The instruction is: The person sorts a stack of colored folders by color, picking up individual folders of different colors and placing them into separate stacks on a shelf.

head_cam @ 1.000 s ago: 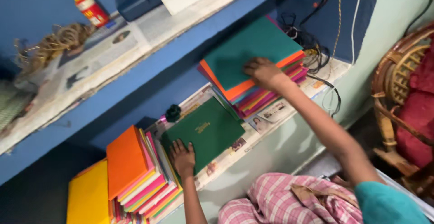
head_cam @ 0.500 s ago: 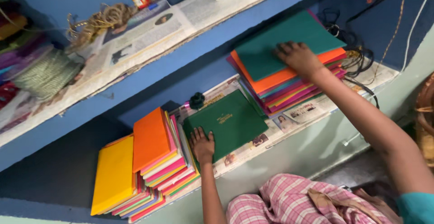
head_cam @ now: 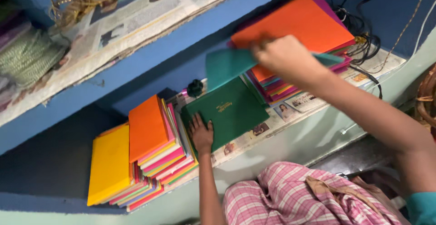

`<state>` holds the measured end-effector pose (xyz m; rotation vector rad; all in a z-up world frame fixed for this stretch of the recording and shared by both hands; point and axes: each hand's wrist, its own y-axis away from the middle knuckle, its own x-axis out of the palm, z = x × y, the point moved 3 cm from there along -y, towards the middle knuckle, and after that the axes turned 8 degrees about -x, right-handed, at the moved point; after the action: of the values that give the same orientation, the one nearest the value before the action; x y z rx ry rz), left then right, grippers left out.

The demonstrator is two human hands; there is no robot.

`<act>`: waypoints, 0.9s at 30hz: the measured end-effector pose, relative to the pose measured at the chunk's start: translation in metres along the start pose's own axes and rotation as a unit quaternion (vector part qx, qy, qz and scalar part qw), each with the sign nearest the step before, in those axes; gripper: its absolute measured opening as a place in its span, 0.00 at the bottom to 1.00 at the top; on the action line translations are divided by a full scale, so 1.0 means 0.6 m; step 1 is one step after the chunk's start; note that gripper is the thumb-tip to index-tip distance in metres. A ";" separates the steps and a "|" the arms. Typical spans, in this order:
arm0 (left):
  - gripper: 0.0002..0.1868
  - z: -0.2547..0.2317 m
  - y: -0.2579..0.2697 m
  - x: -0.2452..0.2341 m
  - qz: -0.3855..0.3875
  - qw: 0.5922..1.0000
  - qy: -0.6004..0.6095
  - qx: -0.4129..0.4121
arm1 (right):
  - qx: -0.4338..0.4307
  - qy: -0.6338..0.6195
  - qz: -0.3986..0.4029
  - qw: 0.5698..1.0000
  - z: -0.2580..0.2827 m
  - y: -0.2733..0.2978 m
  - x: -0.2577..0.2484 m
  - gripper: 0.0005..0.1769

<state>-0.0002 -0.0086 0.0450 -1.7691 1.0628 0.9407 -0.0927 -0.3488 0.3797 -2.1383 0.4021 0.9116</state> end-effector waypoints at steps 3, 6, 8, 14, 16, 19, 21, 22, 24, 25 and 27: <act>0.48 -0.047 0.099 -0.119 -0.141 0.935 0.310 0.095 | -0.045 -0.043 0.075 0.995 0.072 -0.016 -0.058 0.12; 0.59 -0.077 0.263 -0.282 -0.331 0.863 0.350 0.155 | -0.096 -0.180 0.085 0.975 0.109 -0.025 -0.083 0.10; 0.59 -0.107 0.331 -0.399 -0.430 0.848 0.199 0.238 | -0.132 -0.350 0.126 0.919 0.129 -0.027 -0.077 0.10; 0.32 -0.182 0.265 -0.559 -0.066 0.969 -0.035 0.237 | -0.202 -0.511 0.166 0.819 0.144 -0.056 -0.006 0.13; 0.16 -0.165 0.203 -0.550 0.031 0.976 -0.141 0.165 | -0.203 -0.508 0.139 0.826 0.123 -0.079 0.035 0.13; 0.09 -0.164 0.104 -0.512 -0.084 0.957 -0.207 0.183 | -0.169 -0.327 -0.119 0.922 0.089 -0.105 0.070 0.19; 0.13 -0.170 0.050 -0.493 -0.259 0.918 -0.206 0.217 | -0.058 -0.251 -0.008 0.966 0.064 -0.157 0.104 0.10; 0.13 -0.166 0.031 -0.477 -0.258 0.918 -0.208 0.217 | -0.058 -0.253 -0.008 0.966 0.070 -0.164 0.112 0.10; 0.07 -0.148 0.000 -0.453 -0.320 0.916 -0.189 0.153 | -0.095 -0.077 -0.210 0.970 0.085 -0.168 0.108 0.16; 0.07 -0.138 -0.003 -0.428 -0.323 0.915 -0.188 0.153 | -0.096 -0.076 -0.212 0.969 0.093 -0.164 0.121 0.16; 0.11 -0.111 0.009 -0.353 -0.302 0.919 -0.209 0.145 | -0.116 -0.083 -0.212 0.967 0.134 -0.132 0.168 0.14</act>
<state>-0.0695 -0.0114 0.2559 -1.4239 0.3189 0.6797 -0.0186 -0.2352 0.3125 -2.2117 -0.2552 0.9084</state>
